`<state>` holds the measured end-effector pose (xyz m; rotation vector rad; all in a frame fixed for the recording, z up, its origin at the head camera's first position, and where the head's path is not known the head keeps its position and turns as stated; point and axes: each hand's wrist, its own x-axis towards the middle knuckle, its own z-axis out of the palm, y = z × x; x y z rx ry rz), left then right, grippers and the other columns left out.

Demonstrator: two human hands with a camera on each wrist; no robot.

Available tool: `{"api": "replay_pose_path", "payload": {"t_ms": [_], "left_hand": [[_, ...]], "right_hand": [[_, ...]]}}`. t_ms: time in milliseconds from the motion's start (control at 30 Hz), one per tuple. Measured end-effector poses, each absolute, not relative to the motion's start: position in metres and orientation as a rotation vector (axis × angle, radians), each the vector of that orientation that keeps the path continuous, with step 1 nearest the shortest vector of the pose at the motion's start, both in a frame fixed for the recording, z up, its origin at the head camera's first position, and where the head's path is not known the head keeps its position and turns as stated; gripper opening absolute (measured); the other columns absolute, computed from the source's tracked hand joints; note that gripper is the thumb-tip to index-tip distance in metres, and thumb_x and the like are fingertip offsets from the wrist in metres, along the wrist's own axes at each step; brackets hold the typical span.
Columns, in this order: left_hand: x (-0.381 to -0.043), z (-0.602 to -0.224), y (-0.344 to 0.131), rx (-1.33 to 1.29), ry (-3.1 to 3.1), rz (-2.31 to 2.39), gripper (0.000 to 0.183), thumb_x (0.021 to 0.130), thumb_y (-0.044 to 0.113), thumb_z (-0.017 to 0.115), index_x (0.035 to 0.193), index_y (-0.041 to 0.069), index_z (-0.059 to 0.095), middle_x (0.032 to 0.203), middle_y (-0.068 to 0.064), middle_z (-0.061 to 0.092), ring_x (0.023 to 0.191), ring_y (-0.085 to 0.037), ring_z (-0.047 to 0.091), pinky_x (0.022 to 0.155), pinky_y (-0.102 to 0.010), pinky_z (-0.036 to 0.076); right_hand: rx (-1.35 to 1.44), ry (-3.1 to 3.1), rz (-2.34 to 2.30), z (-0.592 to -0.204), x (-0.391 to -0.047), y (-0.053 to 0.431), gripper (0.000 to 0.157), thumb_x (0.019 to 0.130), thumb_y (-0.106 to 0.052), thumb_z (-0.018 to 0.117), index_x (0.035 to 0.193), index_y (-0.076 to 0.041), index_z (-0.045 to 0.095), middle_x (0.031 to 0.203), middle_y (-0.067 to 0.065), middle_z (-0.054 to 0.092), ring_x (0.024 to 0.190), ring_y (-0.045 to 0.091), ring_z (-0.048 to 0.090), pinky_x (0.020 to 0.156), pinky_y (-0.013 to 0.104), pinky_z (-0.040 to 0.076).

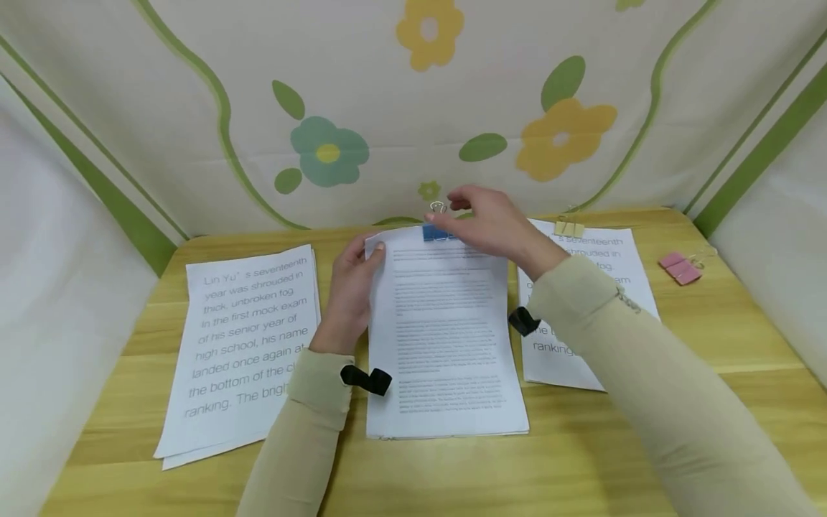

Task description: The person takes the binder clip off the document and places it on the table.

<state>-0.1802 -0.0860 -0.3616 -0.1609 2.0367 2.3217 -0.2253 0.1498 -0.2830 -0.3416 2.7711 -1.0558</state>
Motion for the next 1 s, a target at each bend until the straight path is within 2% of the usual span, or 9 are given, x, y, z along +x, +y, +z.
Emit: {"api": "replay_pose_path", "payload": {"t_ms": [67, 200, 433, 600, 833, 1000], "left_hand": [[-0.18, -0.362, -0.082, -0.16, 2.032, 2.322, 0.028, 0.113, 0.019, 0.057, 0.138, 0.017, 0.069, 0.129, 0.0, 0.066, 0.107, -0.015, 0.064, 0.086, -0.024, 0.054], [-0.179, -0.362, -0.076, -0.148, 2.035, 2.312, 0.028, 0.112, 0.02, 0.058, 0.138, 0.017, 0.07, 0.129, -0.001, 0.067, 0.105, -0.016, 0.064, 0.084, -0.025, 0.054], [-0.18, -0.362, -0.072, -0.172, 2.065, 2.245, 0.029, 0.112, 0.022, 0.058, 0.14, 0.022, 0.068, 0.131, -0.003, 0.068, 0.105, -0.016, 0.064, 0.087, -0.028, 0.052], [-0.181, -0.362, -0.073, -0.234, 2.075, 2.203, 0.033, 0.112, 0.025, 0.058, 0.144, 0.021, 0.064, 0.129, -0.007, 0.073, 0.101, -0.018, 0.066, 0.088, -0.031, 0.052], [-0.183, -0.36, -0.07, -0.289, 2.071, 2.172, 0.033, 0.111, 0.025, 0.06, 0.142, 0.016, 0.066, 0.124, -0.008, 0.073, 0.1, -0.018, 0.066, 0.087, -0.032, 0.052], [-0.183, -0.361, -0.068, -0.275, 2.046, 2.166, 0.03, 0.112, 0.023, 0.059, 0.14, 0.014, 0.067, 0.123, -0.009, 0.072, 0.099, -0.018, 0.066, 0.087, -0.032, 0.051]], "right_hand": [[-0.336, 2.682, -1.072, -0.281, -0.233, 0.15, 0.08, 0.101, -0.063, 0.064, 0.159, -0.009, 0.051, 0.156, 0.01, 0.059, 0.146, 0.029, 0.054, 0.123, 0.05, 0.042], [-0.293, 2.571, -1.209, -0.279, -0.24, 0.156, 0.07, 0.101, -0.055, 0.069, 0.154, -0.011, 0.056, 0.151, 0.008, 0.062, 0.138, 0.026, 0.057, 0.12, 0.048, 0.044], [-0.279, 2.533, -1.287, -0.281, -0.237, 0.164, 0.058, 0.102, -0.044, 0.074, 0.147, -0.01, 0.063, 0.137, 0.009, 0.067, 0.126, 0.026, 0.06, 0.115, 0.045, 0.046], [-0.275, 2.558, -1.31, -0.286, -0.235, 0.162, 0.048, 0.103, -0.037, 0.074, 0.142, -0.009, 0.066, 0.132, 0.009, 0.07, 0.121, 0.026, 0.063, 0.112, 0.043, 0.048], [-0.267, 2.605, -1.384, -0.288, -0.232, 0.16, 0.043, 0.104, -0.031, 0.073, 0.138, -0.005, 0.067, 0.127, 0.011, 0.072, 0.115, 0.026, 0.064, 0.105, 0.039, 0.051], [-0.236, 2.657, -1.479, -0.287, -0.229, 0.161, 0.042, 0.105, -0.032, 0.072, 0.137, -0.007, 0.069, 0.127, 0.01, 0.073, 0.111, 0.023, 0.065, 0.1, 0.036, 0.051]]}}
